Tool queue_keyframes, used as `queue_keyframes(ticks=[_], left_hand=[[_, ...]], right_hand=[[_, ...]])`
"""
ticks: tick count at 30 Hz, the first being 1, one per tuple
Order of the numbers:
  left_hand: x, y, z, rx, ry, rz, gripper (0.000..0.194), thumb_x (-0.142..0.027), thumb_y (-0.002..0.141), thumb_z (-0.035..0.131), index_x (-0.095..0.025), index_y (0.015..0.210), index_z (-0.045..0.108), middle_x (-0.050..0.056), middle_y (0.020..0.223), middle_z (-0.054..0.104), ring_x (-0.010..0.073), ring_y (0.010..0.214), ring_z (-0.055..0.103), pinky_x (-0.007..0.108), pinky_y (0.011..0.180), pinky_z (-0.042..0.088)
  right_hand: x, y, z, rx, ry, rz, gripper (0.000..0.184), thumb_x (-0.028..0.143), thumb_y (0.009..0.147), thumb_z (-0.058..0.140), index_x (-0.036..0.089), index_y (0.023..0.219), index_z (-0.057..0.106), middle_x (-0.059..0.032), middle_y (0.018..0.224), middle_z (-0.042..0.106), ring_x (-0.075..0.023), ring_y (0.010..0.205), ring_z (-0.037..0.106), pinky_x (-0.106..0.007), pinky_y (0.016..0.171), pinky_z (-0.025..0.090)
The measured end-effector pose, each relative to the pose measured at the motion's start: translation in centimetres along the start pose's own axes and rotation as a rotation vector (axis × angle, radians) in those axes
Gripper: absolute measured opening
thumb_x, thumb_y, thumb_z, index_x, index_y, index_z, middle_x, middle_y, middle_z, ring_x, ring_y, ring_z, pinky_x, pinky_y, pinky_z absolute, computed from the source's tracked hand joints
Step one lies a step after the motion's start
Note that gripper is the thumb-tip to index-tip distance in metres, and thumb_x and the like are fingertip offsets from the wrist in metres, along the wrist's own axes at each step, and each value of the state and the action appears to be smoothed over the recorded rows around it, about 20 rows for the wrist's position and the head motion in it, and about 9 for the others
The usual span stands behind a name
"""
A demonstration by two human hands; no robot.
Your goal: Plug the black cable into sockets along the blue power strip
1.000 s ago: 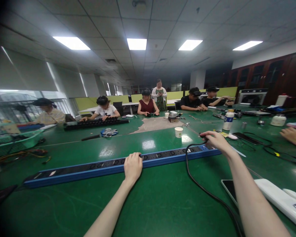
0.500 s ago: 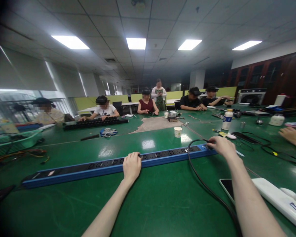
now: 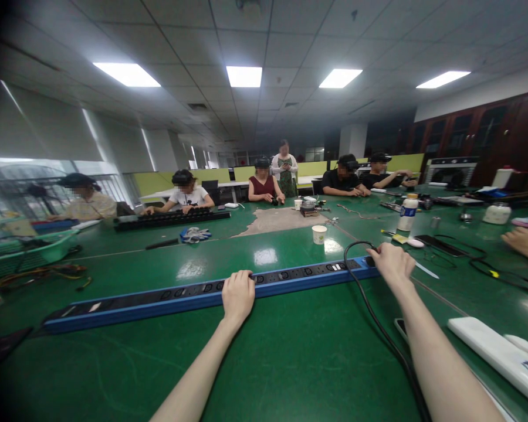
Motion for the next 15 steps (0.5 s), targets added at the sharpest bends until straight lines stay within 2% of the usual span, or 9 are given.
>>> queue_keyframes(ticks=[9, 15], left_hand=[[0.3, -0.1, 0.0, -0.017, -0.011, -0.003, 0.027, -0.021, 0.099, 0.044, -0.023, 0.112, 0.067, 0.008, 0.109, 0.070, 0.0254, 0.107, 0.058, 0.039, 0.097, 0.040], [0.3, 0.0, -0.1, -0.009, -0.016, -0.007, 0.027, -0.022, 0.098, 0.045, -0.023, 0.112, 0.068, 0.008, 0.109, 0.070, 0.0254, 0.107, 0.058, 0.039, 0.097, 0.040]], right_hand=[[1.2, 0.2, 1.0, 0.022, -0.049, -0.041, 0.055, 0.064, 0.092, 0.047, 0.017, 0.097, 0.076, -0.0218, 0.097, 0.070, -0.0358, 0.092, 0.068, -0.044, 0.077, 0.049], [3.9, 1.1, 0.6, 0.017, -0.185, -0.122, 0.050, 0.052, 0.094, 0.051, 0.011, 0.112, 0.072, -0.0235, 0.110, 0.069, -0.0351, 0.104, 0.066, -0.041, 0.082, 0.050]])
Point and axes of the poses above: each hand's wrist, its own y-axis towards the middle knuckle, its own z-axis out of the palm, x = y × z, the point moved 8 cm from there along y, towards the middle knuckle
